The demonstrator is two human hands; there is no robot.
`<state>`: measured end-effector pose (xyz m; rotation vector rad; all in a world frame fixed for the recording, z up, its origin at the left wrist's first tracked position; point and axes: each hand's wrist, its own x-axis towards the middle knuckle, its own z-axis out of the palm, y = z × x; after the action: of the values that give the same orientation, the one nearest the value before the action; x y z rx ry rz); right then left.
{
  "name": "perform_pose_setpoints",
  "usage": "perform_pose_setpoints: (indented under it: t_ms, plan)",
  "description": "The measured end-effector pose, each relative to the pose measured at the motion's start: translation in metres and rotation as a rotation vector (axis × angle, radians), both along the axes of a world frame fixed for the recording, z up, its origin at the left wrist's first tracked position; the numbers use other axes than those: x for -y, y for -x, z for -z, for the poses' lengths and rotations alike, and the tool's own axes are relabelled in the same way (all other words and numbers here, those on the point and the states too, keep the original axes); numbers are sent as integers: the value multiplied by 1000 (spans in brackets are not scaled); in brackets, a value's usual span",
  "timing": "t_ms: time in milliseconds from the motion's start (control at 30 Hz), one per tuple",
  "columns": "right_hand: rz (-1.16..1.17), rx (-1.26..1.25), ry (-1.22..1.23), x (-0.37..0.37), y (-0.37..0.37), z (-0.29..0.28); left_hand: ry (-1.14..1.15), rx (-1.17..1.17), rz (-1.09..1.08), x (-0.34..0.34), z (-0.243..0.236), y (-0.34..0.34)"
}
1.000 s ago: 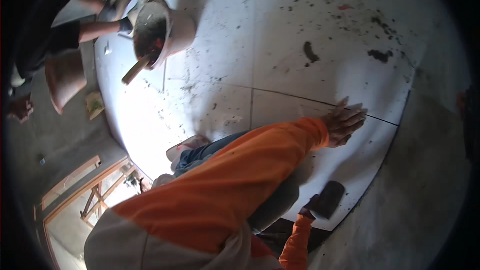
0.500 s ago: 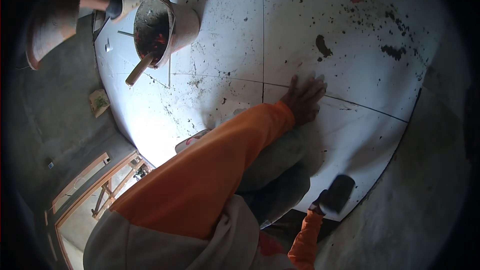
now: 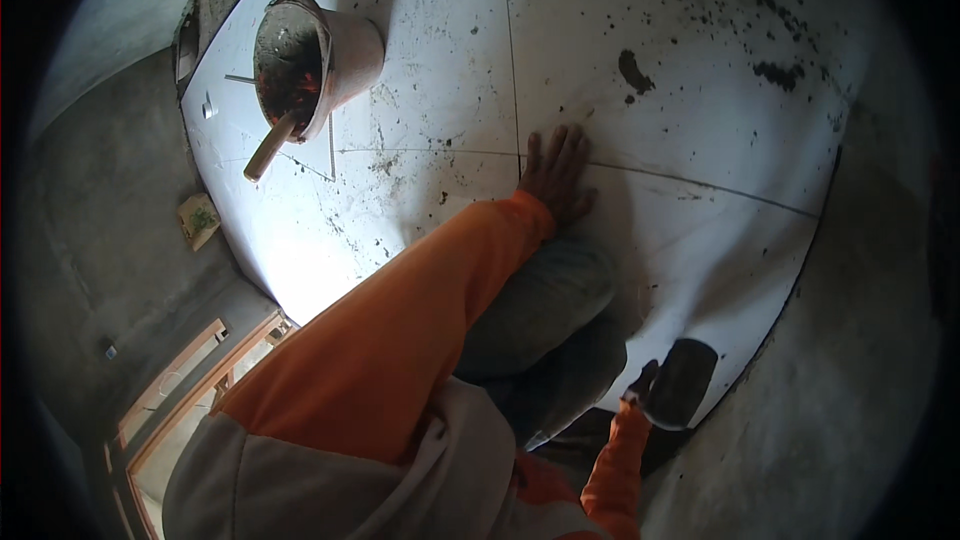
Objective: The person installs floor tiles by spreading mortar with a trowel, positioning a large white tile, and tapping it into place with a rubber mallet.
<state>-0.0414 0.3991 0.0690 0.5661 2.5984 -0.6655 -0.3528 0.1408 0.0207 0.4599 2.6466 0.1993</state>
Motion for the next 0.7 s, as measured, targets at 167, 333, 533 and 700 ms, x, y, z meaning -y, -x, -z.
perform_pose_setpoints:
  t_ms: [167, 333, 533, 700]
  plan:
    - [-68, 76, 5, -1, -24, 27, -14, -53, -64, 10, 2, 1]
    - [-279, 79, -149, -4, -46, 48, 124, -91, -86, 17, 1, 0]
    - [-47, 82, -83, 10, -56, 38, 275, -195, -609, 64, 14, -16]
    - [507, -55, 89, 41, 37, -22, 352, -253, -1135, 55, 48, 21]
